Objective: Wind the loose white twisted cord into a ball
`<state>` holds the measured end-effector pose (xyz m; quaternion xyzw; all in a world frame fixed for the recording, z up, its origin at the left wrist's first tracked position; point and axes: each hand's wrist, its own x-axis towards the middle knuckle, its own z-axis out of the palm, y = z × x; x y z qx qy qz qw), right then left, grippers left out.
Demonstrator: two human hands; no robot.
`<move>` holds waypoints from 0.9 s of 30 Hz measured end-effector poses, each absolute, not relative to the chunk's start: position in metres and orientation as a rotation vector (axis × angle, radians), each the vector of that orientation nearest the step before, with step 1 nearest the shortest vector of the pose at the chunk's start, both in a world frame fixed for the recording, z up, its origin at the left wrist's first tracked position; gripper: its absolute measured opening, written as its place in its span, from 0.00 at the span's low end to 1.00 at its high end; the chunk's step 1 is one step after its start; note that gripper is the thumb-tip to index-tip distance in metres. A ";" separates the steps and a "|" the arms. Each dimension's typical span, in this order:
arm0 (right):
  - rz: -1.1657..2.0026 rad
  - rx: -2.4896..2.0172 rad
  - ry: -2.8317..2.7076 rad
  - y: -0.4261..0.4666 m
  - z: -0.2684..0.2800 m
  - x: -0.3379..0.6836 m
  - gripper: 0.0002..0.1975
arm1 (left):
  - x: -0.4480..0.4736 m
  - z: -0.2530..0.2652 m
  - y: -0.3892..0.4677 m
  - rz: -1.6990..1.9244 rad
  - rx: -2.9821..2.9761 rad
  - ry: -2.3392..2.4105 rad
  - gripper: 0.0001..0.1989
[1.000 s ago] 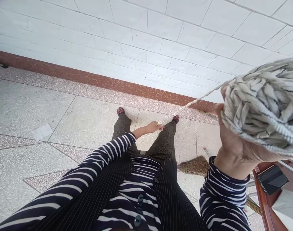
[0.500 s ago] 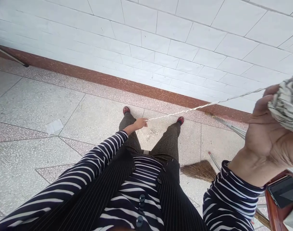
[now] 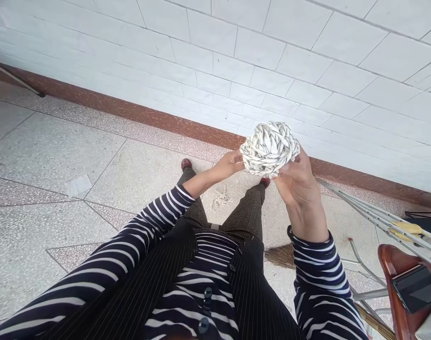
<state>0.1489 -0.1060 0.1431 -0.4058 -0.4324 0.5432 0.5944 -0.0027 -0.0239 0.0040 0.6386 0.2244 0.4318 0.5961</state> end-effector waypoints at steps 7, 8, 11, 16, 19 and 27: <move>1.372 -0.820 -0.853 -0.103 0.147 0.147 0.33 | -0.010 0.026 -0.022 1.036 1.613 0.578 0.21; 1.382 -0.809 -0.836 -0.104 0.147 0.150 0.33 | -0.016 0.018 -0.023 0.999 1.639 0.617 0.21; 1.397 -0.800 -0.781 -0.108 0.139 0.165 0.30 | -0.037 -0.012 -0.029 0.858 1.691 0.772 0.19; 1.421 -0.832 -0.729 -0.120 0.120 0.182 0.27 | -0.070 -0.060 -0.035 0.633 1.769 0.982 0.17; 1.437 -0.832 -0.715 -0.128 0.114 0.181 0.26 | -0.083 -0.080 -0.037 0.526 1.818 1.073 0.16; 1.298 -0.863 -0.791 -0.142 0.129 0.178 0.24 | -0.085 -0.111 -0.036 0.358 1.930 1.194 0.15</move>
